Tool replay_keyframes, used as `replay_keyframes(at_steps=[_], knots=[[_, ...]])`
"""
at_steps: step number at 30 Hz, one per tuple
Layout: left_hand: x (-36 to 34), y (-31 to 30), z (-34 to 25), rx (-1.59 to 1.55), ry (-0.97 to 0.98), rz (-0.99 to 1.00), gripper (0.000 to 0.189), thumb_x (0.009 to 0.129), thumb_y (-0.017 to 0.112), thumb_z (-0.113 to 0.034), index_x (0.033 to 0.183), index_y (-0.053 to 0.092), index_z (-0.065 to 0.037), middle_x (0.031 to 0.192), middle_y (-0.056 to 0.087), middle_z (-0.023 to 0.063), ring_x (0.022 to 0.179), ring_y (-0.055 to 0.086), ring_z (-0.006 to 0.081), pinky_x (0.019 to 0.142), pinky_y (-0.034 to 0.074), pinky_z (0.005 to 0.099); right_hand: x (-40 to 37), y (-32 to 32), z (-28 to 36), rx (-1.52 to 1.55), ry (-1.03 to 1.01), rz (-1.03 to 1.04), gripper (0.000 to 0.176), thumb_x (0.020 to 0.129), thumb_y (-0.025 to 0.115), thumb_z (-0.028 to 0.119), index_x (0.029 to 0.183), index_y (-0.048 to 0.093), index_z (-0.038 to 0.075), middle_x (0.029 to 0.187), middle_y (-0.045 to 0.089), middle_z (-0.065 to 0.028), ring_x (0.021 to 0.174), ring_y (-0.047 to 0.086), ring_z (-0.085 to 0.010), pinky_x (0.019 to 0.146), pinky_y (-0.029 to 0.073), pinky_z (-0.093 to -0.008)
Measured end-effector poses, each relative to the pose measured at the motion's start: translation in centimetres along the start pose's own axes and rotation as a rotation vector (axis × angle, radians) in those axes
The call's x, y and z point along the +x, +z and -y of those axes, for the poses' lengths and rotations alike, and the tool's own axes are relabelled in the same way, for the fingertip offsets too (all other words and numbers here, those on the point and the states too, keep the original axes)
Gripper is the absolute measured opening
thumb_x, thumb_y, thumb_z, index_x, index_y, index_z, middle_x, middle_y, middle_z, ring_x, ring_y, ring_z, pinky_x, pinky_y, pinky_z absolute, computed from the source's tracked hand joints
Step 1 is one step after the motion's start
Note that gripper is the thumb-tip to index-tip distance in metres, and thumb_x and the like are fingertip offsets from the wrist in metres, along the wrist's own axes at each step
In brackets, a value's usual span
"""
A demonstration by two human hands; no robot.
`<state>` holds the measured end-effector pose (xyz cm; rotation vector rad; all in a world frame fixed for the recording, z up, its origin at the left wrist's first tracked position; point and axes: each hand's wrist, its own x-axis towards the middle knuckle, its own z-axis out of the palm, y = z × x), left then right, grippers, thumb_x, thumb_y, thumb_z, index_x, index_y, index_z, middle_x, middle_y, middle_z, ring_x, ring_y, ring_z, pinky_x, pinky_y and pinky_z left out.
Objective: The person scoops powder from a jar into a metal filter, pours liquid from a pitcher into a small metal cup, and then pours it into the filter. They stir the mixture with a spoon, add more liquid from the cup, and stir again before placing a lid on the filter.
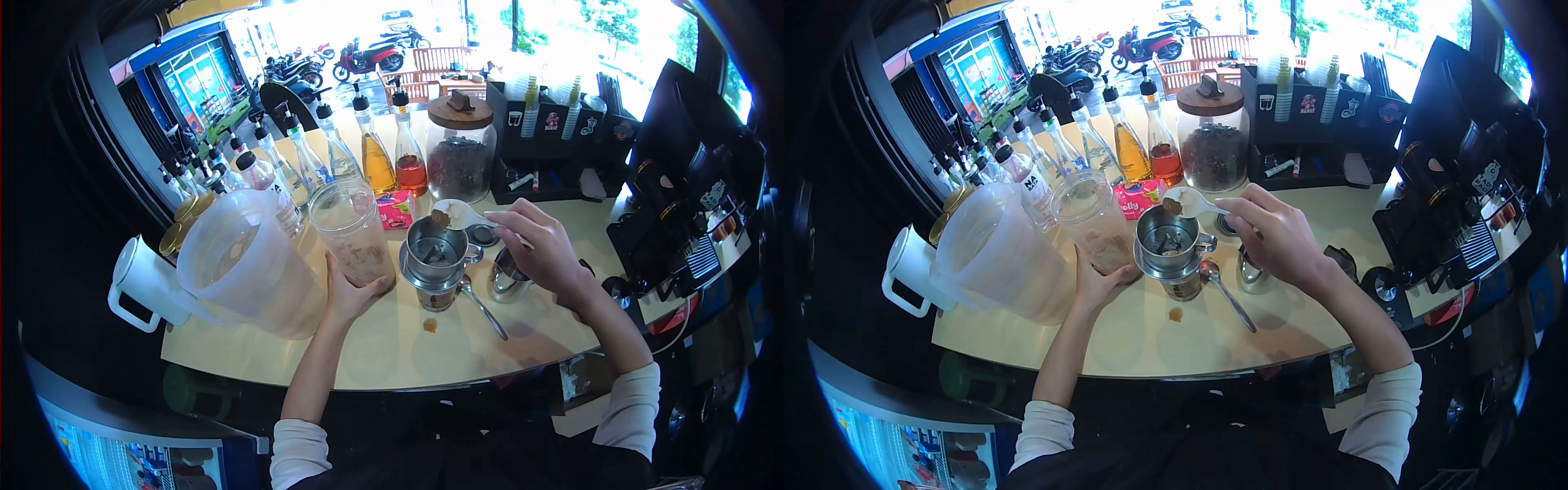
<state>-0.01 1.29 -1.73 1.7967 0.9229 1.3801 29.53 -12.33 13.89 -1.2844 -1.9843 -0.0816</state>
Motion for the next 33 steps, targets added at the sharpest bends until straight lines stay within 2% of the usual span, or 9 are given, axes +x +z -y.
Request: replay_keyframes(at_steps=[1, 7, 11, 13, 17, 19, 29, 31, 33], knots=[[0.0, 0.0, 0.0, -0.02, -0.007, -0.011, 0.097, 0.058, 0.088, -0.017, 0.132, 0.027, -0.002, 0.127, 0.044, 0.0154, 0.121, 0.048, 0.0265, 0.101, 0.041, 0.039, 0.0, 0.0, 0.0, -0.003, 0.01, 0.006, 0.02, 0.089, 0.058, 0.006, 0.108, 0.063, 0.008, 0.09, 0.058, -0.0088, 0.072, 0.062, -0.0279, 0.064, 0.051, -0.0376], [0.0, -0.2, 0.3, -0.001, 0.019, 0.032, 0.097, 0.06, 0.087, -0.008, 0.135, 0.027, -0.003, 0.129, 0.041, 0.0127, 0.123, 0.045, 0.0255, 0.102, 0.041, 0.0391, -0.1, 0.1, -0.6, 0.0, -0.019, 0.007, 0.021, 0.088, 0.058, 0.005, 0.109, 0.063, 0.008, 0.089, 0.058, -0.0081, 0.071, 0.062, -0.0266, 0.062, 0.051, -0.037], [0.0, -0.1, -0.5, -0.022, 0.008, 0.025, 0.097, 0.06, 0.087, -0.008, 0.135, 0.027, -0.002, 0.128, 0.042, 0.0127, 0.123, 0.045, 0.0257, 0.102, 0.041, 0.0389, -0.1, 0.2, -0.7, 0.004, -0.022, -0.025, 0.022, 0.088, 0.058, 0.005, 0.11, 0.063, 0.008, 0.089, 0.058, -0.0082, 0.069, 0.061, -0.0262, 0.061, 0.051, -0.0371], [0.0, 0.0, -0.7, 0.009, -0.003, 0.0, 0.099, 0.058, 0.089, -0.018, 0.133, 0.027, -0.002, 0.127, 0.045, 0.0147, 0.121, 0.047, 0.0258, 0.102, 0.041, 0.0386, -0.1, 0.2, -0.7, 0.001, -0.023, 0.001, 0.023, 0.088, 0.058, 0.005, 0.11, 0.063, 0.009, 0.089, 0.058, -0.0082, 0.068, 0.061, -0.0255, 0.061, 0.051, -0.0367], [0.0, -0.1, -0.3, 0.011, -0.003, -0.002, 0.099, 0.058, 0.089, -0.018, 0.133, 0.027, -0.002, 0.127, 0.045, 0.0147, 0.122, 0.047, 0.0259, 0.102, 0.04, 0.0385, -0.3, 0.1, -0.5, 0.003, -0.005, -0.031, 0.022, 0.086, 0.061, 0.0, 0.107, 0.066, 0.004, 0.086, 0.059, -0.0095, 0.071, 0.062, -0.0214, 0.063, 0.05, -0.0319], [0.1, -0.2, -0.1, 0.017, 0.009, 0.033, 0.098, 0.06, 0.087, -0.008, 0.136, 0.025, -0.002, 0.13, 0.04, 0.0136, 0.123, 0.045, 0.026, 0.103, 0.041, 0.0388, -0.4, 0.1, -0.8, 0.006, 0.013, -0.025, 0.022, 0.086, 0.061, 0.0, 0.108, 0.066, 0.004, 0.085, 0.058, -0.0095, 0.071, 0.061, -0.0212, 0.064, 0.05, -0.0319], [0.0, 0.0, -0.1, -0.035, -0.013, 0.004, 0.096, 0.059, 0.087, -0.013, 0.133, 0.027, -0.003, 0.128, 0.044, 0.015, 0.121, 0.048, 0.0266, 0.102, 0.04, 0.0383, -1.0, -0.2, -0.4, -0.018, 0.039, -0.023, 0.023, 0.087, 0.06, 0.002, 0.109, 0.065, 0.005, 0.085, 0.057, -0.0095, 0.071, 0.059, -0.0215, 0.064, 0.049, -0.0324], [0.0, 0.0, -0.2, 0.0, 0.013, -0.004, 0.096, 0.058, 0.087, -0.013, 0.133, 0.027, -0.003, 0.127, 0.044, 0.015, 0.121, 0.047, 0.0268, 0.101, 0.04, 0.0386, -1.1, -0.2, -0.3, 0.012, 0.012, -0.048, 0.023, 0.088, 0.058, 0.005, 0.11, 0.064, 0.007, 0.087, 0.057, -0.0085, 0.068, 0.061, -0.0254, 0.059, 0.049, -0.0364], [0.0, -0.1, 0.1, 0.023, 0.017, -0.006, 0.096, 0.058, 0.088, -0.014, 0.133, 0.028, -0.003, 0.127, 0.044, 0.0151, 0.121, 0.047, 0.027, 0.101, 0.04, 0.0387, -1.1, -0.3, -0.2, 0.011, 0.031, -0.024, 0.023, 0.088, 0.058, 0.004, 0.11, 0.064, 0.007, 0.086, 0.057, -0.009, 0.068, 0.061, -0.0254, 0.059, 0.049, -0.0362]])
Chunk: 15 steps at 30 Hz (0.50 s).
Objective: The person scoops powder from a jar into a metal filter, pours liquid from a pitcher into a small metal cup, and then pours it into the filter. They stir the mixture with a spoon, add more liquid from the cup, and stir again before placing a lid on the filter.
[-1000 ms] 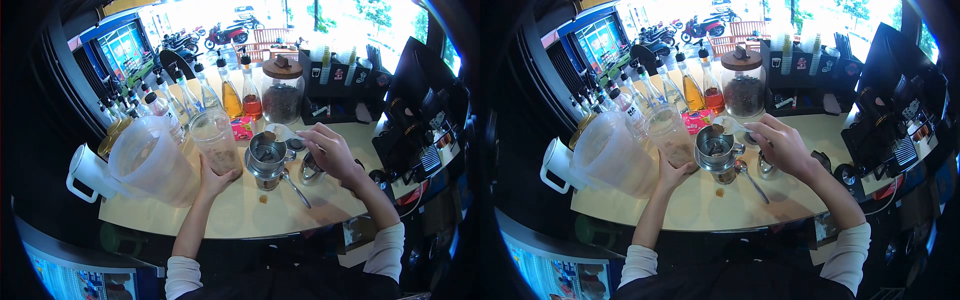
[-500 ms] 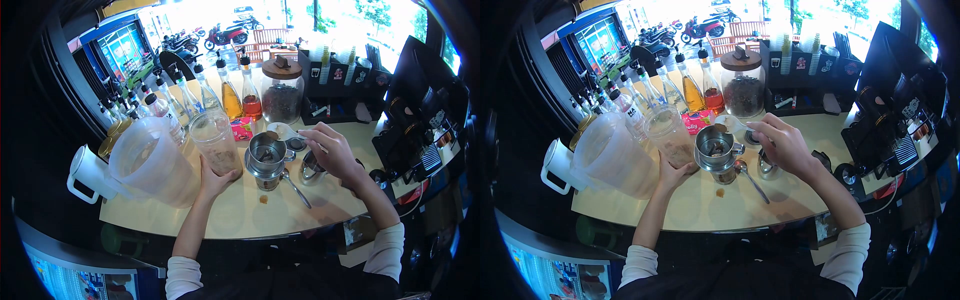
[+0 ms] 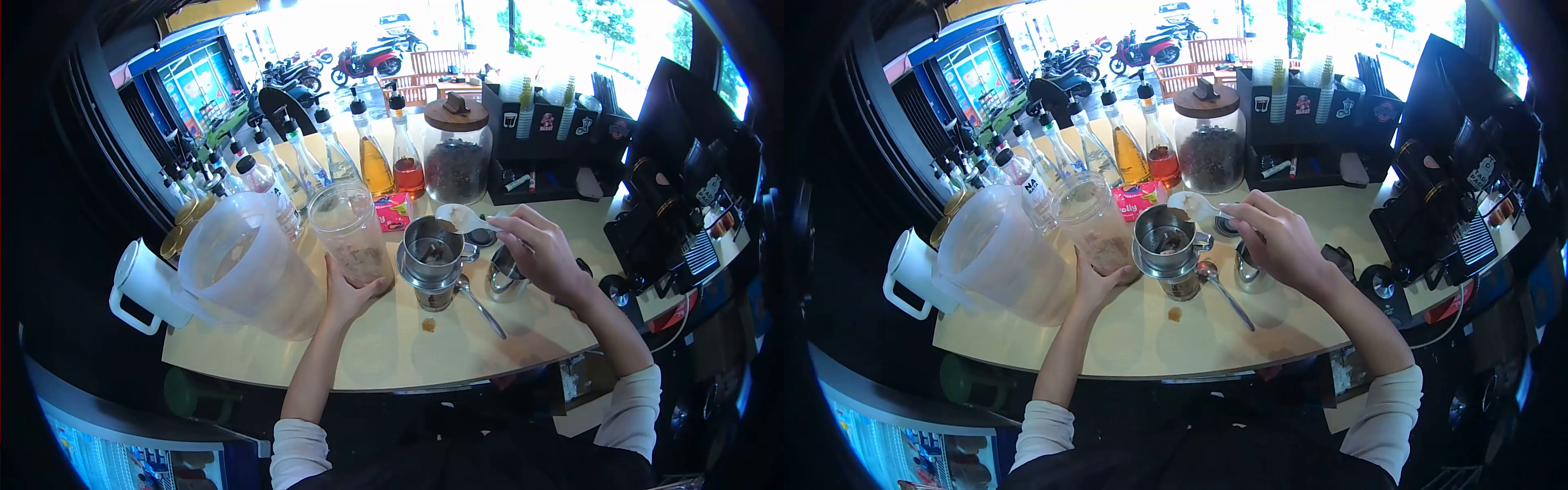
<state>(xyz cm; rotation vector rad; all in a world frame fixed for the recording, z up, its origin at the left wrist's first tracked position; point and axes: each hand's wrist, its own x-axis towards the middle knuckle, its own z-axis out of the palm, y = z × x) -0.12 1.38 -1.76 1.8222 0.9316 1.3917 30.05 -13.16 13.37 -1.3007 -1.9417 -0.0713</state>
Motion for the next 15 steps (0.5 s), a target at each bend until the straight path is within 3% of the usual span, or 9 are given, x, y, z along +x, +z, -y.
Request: replay_keyframes(at_steps=[2, 4, 7, 11, 13, 15], knots=[[0.0, 0.0, 0.1, 0.023, 0.005, 0.001, 0.096, 0.058, 0.088, -0.015, 0.132, 0.028, -0.002, 0.127, 0.044, 0.0153, 0.12, 0.047, 0.0271, 0.101, 0.041, 0.0389, -0.1, 0.0, 0.1, -0.002, 0.022, 0.022, 0.024, 0.088, 0.058, 0.003, 0.11, 0.063, 0.006, 0.086, 0.057, -0.0095, 0.068, 0.06, -0.0255, 0.059, 0.049, -0.0361], [0.1, -0.1, 0.0, 0.009, 0.011, 0.002, 0.096, 0.057, 0.088, -0.017, 0.132, 0.029, -0.001, 0.126, 0.045, 0.0165, 0.12, 0.048, 0.0279, 0.1, 0.04, 0.0394, -0.4, 0.0, 0.3, 0.061, -0.029, -0.033, 0.027, 0.086, 0.059, -0.003, 0.111, 0.064, 0.005, 0.084, 0.056, -0.009, 0.063, 0.052, -0.0174, 0.057, 0.044, -0.0283], [0.0, -0.3, 0.7, 0.043, 0.009, 0.053, 0.099, 0.061, 0.088, -0.013, 0.137, 0.024, -0.002, 0.131, 0.041, 0.0151, 0.123, 0.045, 0.0266, 0.103, 0.041, 0.0393, -0.9, 0.1, 0.6, 0.078, -0.121, -0.08, 0.03, 0.085, 0.059, -0.005, 0.113, 0.064, 0.006, 0.084, 0.055, -0.0087, 0.064, 0.052, -0.0172, 0.056, 0.044, -0.028], [-0.1, -0.4, 0.3, 0.103, 0.023, 0.042, 0.1, 0.061, 0.088, -0.015, 0.137, 0.024, -0.002, 0.131, 0.041, 0.015, 0.123, 0.045, 0.0264, 0.102, 0.041, 0.0393, -1.7, 0.2, 1.1, 0.067, -0.133, -0.032, 0.033, 0.085, 0.059, -0.006, 0.116, 0.062, 0.006, 0.084, 0.055, -0.0085, 0.064, 0.053, -0.0176, 0.056, 0.044, -0.0284], [-0.1, -0.4, 0.5, 0.098, 0.005, 0.035, 0.099, 0.061, 0.088, -0.015, 0.136, 0.025, -0.002, 0.131, 0.041, 0.015, 0.124, 0.045, 0.0267, 0.102, 0.041, 0.0394, -1.9, 0.1, 1.3, 0.026, -0.116, -0.003, 0.033, 0.084, 0.06, -0.001, 0.116, 0.061, 0.009, 0.088, 0.057, -0.0089, 0.067, 0.06, -0.0243, 0.057, 0.049, -0.0351], [0.0, -0.4, 0.5, 0.084, 0.008, 0.038, 0.099, 0.061, 0.088, -0.015, 0.136, 0.025, -0.001, 0.131, 0.041, 0.0152, 0.124, 0.045, 0.0269, 0.102, 0.041, 0.0394, -1.9, 0.1, 1.1, 0.021, -0.128, -0.001, 0.034, 0.084, 0.06, -0.001, 0.117, 0.061, 0.009, 0.088, 0.057, -0.0087, 0.067, 0.06, -0.0242, 0.056, 0.05, -0.0351]])
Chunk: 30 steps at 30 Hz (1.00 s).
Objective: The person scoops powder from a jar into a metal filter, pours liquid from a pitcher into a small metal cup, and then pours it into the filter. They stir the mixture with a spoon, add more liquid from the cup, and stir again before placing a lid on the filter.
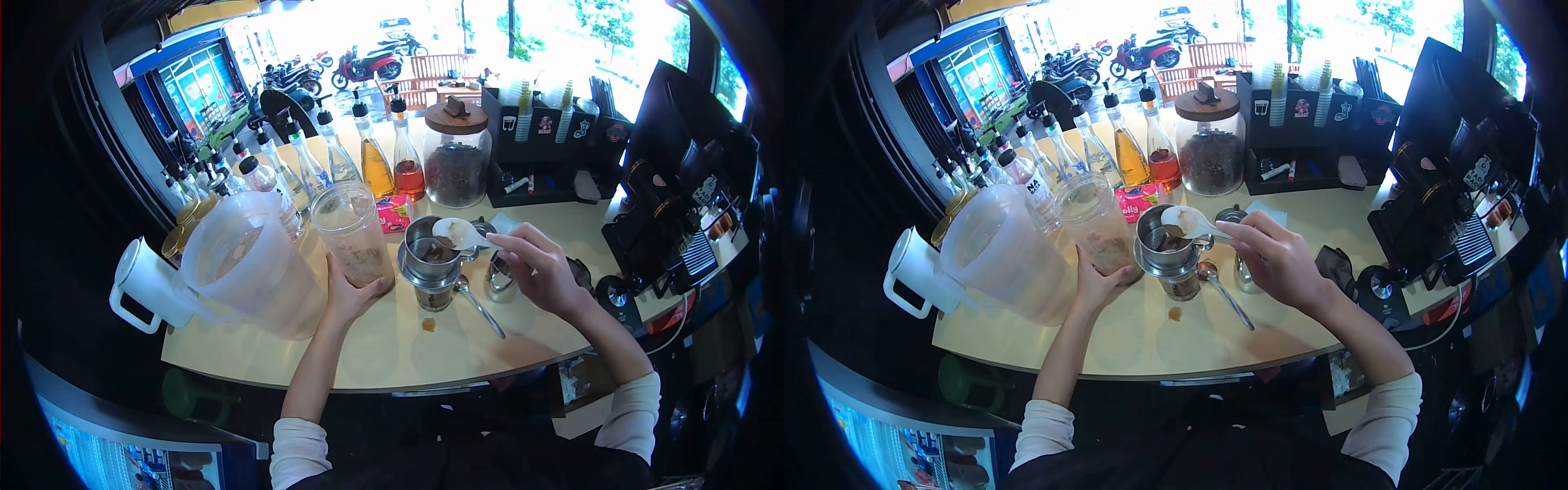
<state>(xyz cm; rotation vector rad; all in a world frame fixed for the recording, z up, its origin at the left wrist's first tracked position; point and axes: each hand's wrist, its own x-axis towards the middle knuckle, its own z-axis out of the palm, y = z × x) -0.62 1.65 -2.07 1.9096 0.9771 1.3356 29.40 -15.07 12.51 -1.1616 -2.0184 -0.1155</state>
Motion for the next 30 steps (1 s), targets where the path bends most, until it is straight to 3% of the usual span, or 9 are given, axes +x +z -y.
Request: replay_keyframes(at_steps=[4, 17, 19, 30], knots=[[0.1, 0.3, -0.6, -0.047, 0.003, -0.046, 0.093, 0.058, 0.088, -0.019, 0.129, 0.031, 0.0, 0.126, 0.047, 0.0193, 0.119, 0.049, 0.0297, 0.099, 0.041, 0.0399, 0.0, -0.1, 0.1, -0.021, -0.007, -0.006, 0.035, 0.084, 0.061, -0.001, 0.118, 0.06, 0.009, 0.088, 0.057, -0.0084, 0.066, 0.06, -0.0243, 0.055, 0.05, -0.0351], [-0.1, 0.2, -1.0, -0.016, -0.008, -0.047, 0.093, 0.058, 0.088, -0.017, 0.13, 0.031, 0.0, 0.125, 0.046, 0.0173, 0.12, 0.048, 0.0283, 0.1, 0.041, 0.0391, 0.6, -0.8, 0.1, -0.054, -0.037, -0.02, 0.043, 0.074, 0.062, -0.007, 0.115, 0.063, 0.009, 0.086, 0.057, -0.0062, 0.068, 0.061, -0.0232, 0.055, 0.05, -0.0344], [-0.1, 0.2, -1.1, -0.018, -0.004, -0.046, 0.093, 0.058, 0.088, -0.018, 0.13, 0.031, -0.001, 0.125, 0.046, 0.0172, 0.12, 0.048, 0.0282, 0.1, 0.041, 0.0392, 0.7, -0.8, 0.1, -0.119, -0.117, 0.022, 0.046, 0.072, 0.063, -0.008, 0.114, 0.063, 0.009, 0.085, 0.057, -0.0059, 0.068, 0.061, -0.0228, 0.055, 0.049, -0.0341], [0.0, 0.1, -0.8, -0.008, 0.005, -0.047, 0.094, 0.058, 0.088, -0.018, 0.13, 0.03, 0.0, 0.125, 0.047, 0.0183, 0.12, 0.048, 0.0292, 0.101, 0.04, 0.04, 1.1, -0.1, -0.2, -0.141, -0.155, -0.03, 0.044, 0.072, 0.063, -0.006, 0.112, 0.064, 0.01, 0.082, 0.057, -0.0047, 0.068, 0.061, -0.0217, 0.055, 0.049, -0.0335]])
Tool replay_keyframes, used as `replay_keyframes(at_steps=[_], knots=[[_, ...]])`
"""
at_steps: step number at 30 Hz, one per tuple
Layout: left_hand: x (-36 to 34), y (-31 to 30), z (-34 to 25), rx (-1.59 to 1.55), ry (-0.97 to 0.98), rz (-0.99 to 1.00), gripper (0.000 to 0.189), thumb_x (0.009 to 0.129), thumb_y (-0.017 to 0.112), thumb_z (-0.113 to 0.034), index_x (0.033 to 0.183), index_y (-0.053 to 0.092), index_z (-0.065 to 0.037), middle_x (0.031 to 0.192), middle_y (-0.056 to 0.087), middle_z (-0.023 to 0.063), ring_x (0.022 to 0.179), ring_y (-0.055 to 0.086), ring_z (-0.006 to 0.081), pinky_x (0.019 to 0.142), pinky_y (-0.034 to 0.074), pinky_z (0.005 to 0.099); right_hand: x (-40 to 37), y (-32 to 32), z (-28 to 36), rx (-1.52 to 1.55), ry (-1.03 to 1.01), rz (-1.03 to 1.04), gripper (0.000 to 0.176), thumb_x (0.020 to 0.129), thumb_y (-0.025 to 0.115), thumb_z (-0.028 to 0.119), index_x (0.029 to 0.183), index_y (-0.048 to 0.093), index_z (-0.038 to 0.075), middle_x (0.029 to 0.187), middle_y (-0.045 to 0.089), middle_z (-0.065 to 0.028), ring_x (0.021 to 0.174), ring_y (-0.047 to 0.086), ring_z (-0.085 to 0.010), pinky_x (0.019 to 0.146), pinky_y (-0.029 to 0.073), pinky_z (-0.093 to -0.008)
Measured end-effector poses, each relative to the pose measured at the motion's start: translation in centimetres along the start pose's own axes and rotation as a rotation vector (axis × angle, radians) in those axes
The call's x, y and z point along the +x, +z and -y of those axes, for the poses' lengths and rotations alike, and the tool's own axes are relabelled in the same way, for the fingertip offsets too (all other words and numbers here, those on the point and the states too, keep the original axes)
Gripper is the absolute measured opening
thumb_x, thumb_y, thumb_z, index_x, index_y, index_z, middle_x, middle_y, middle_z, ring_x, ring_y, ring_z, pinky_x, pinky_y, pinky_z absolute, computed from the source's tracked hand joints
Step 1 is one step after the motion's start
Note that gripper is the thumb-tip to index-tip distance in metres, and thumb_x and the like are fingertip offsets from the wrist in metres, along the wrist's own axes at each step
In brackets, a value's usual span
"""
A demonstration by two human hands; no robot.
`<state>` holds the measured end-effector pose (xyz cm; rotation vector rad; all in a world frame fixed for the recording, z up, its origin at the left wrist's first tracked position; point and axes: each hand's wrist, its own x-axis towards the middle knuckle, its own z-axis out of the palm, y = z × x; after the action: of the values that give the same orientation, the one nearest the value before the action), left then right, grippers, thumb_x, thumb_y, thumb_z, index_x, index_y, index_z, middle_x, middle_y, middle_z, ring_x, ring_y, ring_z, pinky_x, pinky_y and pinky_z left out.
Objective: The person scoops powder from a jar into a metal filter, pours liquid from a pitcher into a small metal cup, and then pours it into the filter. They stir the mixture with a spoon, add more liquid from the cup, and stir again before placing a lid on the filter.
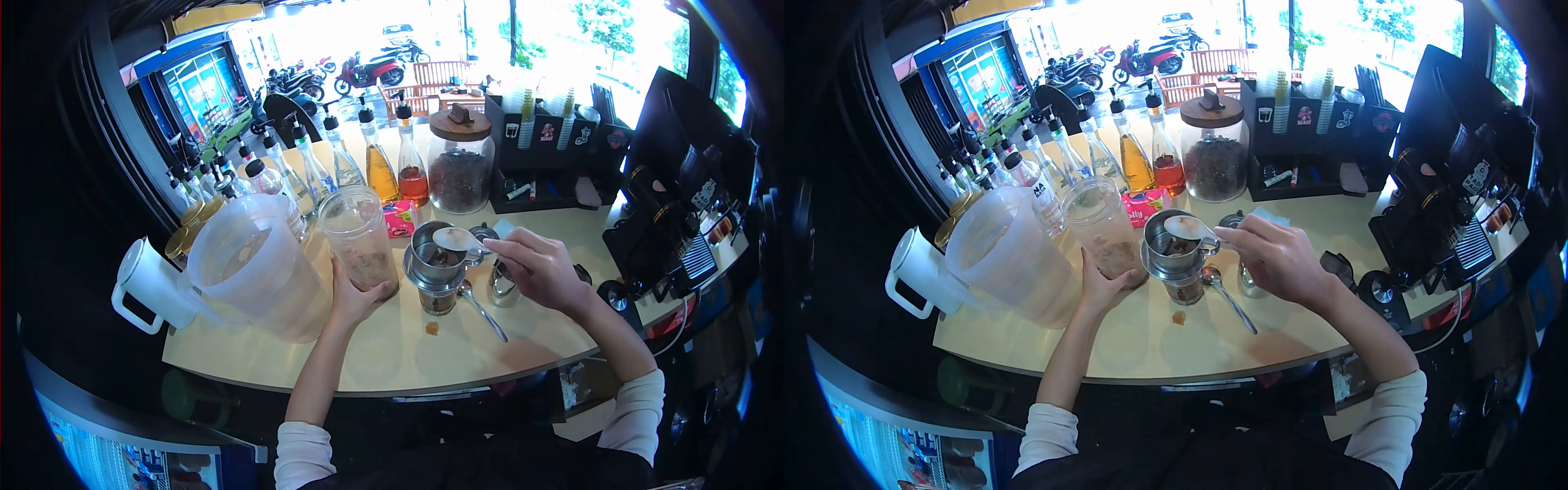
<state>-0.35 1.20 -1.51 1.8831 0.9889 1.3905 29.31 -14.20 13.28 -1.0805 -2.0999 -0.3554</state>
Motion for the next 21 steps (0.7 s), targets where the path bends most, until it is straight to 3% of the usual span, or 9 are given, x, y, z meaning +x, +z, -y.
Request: replay_keyframes(at_steps=[5, 7, 8, 11, 13, 17, 19, 21], knots=[[0.0, 0.1, 0.6, -0.028, -0.039, 0.014, 0.095, 0.058, 0.088, -0.02, 0.129, 0.029, 0.002, 0.126, 0.045, 0.0193, 0.121, 0.047, 0.0305, 0.101, 0.039, 0.0399, 5.2, 0.1, 0.8, 0.01, 0.021, -0.049, 0.039, 0.073, 0.062, -0.004, 0.11, 0.065, 0.009, 0.081, 0.057, -0.0049, 0.072, 0.06, -0.0217, 0.06, 0.049, -0.0323], [0.1, -0.1, 0.4, 0.006, -0.003, 0.026, 0.096, 0.058, 0.09, -0.019, 0.131, 0.031, -0.001, 0.126, 0.043, 0.0139, 0.121, 0.045, 0.0257, 0.102, 0.039, 0.0381, 8.7, 0.9, 1.2, -0.103, -0.122, -0.078, 0.031, 0.073, 0.064, -0.001, 0.102, 0.066, 0.009, 0.082, 0.059, -0.004, 0.082, 0.06, -0.0209, 0.074, 0.046, -0.0337], [0.1, -0.1, 0.3, 0.005, -0.006, 0.024, 0.096, 0.058, 0.09, -0.019, 0.131, 0.031, -0.001, 0.126, 0.043, 0.0139, 0.121, 0.045, 0.0257, 0.102, 0.039, 0.0381, 10.2, 1.6, 1.3, -0.102, -0.123, -0.074, 0.031, 0.073, 0.064, -0.001, 0.102, 0.066, 0.009, 0.082, 0.059, -0.004, 0.082, 0.06, -0.0209, 0.074, 0.046, -0.0337], [0.0, -0.3, 0.2, 0.087, 0.022, 0.011, 0.095, 0.058, 0.09, -0.018, 0.131, 0.032, -0.001, 0.127, 0.043, 0.0147, 0.122, 0.045, 0.026, 0.103, 0.039, 0.0386, 14.0, 4.1, 2.2, -0.245, -0.28, 0.051, 0.02, 0.073, 0.064, 0.004, 0.092, 0.066, 0.009, 0.086, 0.06, -0.0022, 0.094, 0.058, -0.0199, 0.085, 0.041, -0.0369], [-0.1, -0.3, 0.2, 0.103, 0.009, 0.032, 0.094, 0.06, 0.088, -0.015, 0.133, 0.03, -0.001, 0.13, 0.042, 0.0154, 0.124, 0.045, 0.0267, 0.103, 0.039, 0.039, 15.6, 5.6, 3.0, -0.442, -0.294, 0.342, 0.023, 0.077, 0.064, 0.006, 0.099, 0.067, 0.01, 0.093, 0.061, -0.0017, 0.102, 0.055, -0.0194, 0.096, 0.036, -0.0417], [0.1, -0.3, 0.7, 0.016, 0.032, 0.049, 0.099, 0.061, 0.087, -0.021, 0.135, 0.026, 0.0, 0.132, 0.042, 0.019, 0.127, 0.042, 0.0316, 0.106, 0.036, 0.0408, 15.6, 7.3, 2.9, -0.455, -0.334, 0.341, 0.023, 0.078, 0.063, 0.007, 0.1, 0.067, 0.01, 0.098, 0.06, -0.0024, 0.103, 0.055, -0.0202, 0.1, 0.035, -0.043], [0.1, -0.5, 0.4, 0.055, 0.048, 0.074, 0.1, 0.061, 0.086, -0.017, 0.138, 0.025, 0.0, 0.133, 0.042, 0.0182, 0.127, 0.042, 0.0308, 0.107, 0.036, 0.0403, 14.6, 6.6, 2.6, -0.271, -0.326, 0.149, 0.02, 0.08, 0.062, 0.009, 0.099, 0.067, 0.008, 0.105, 0.059, -0.0051, 0.105, 0.054, -0.021, 0.101, 0.034, -0.0435], [0.0, -0.5, -0.5, 0.014, 0.039, 0.073, 0.097, 0.062, 0.087, -0.015, 0.138, 0.028, 0.0, 0.133, 0.044, 0.0164, 0.127, 0.043, 0.0283, 0.106, 0.037, 0.0394, 12.8, 4.8, 2.3, -0.196, -0.254, 0.125, 0.019, 0.082, 0.062, 0.009, 0.1, 0.067, 0.008, 0.108, 0.058, -0.0056, 0.107, 0.054, -0.0219, 0.101, 0.033, -0.0432]])
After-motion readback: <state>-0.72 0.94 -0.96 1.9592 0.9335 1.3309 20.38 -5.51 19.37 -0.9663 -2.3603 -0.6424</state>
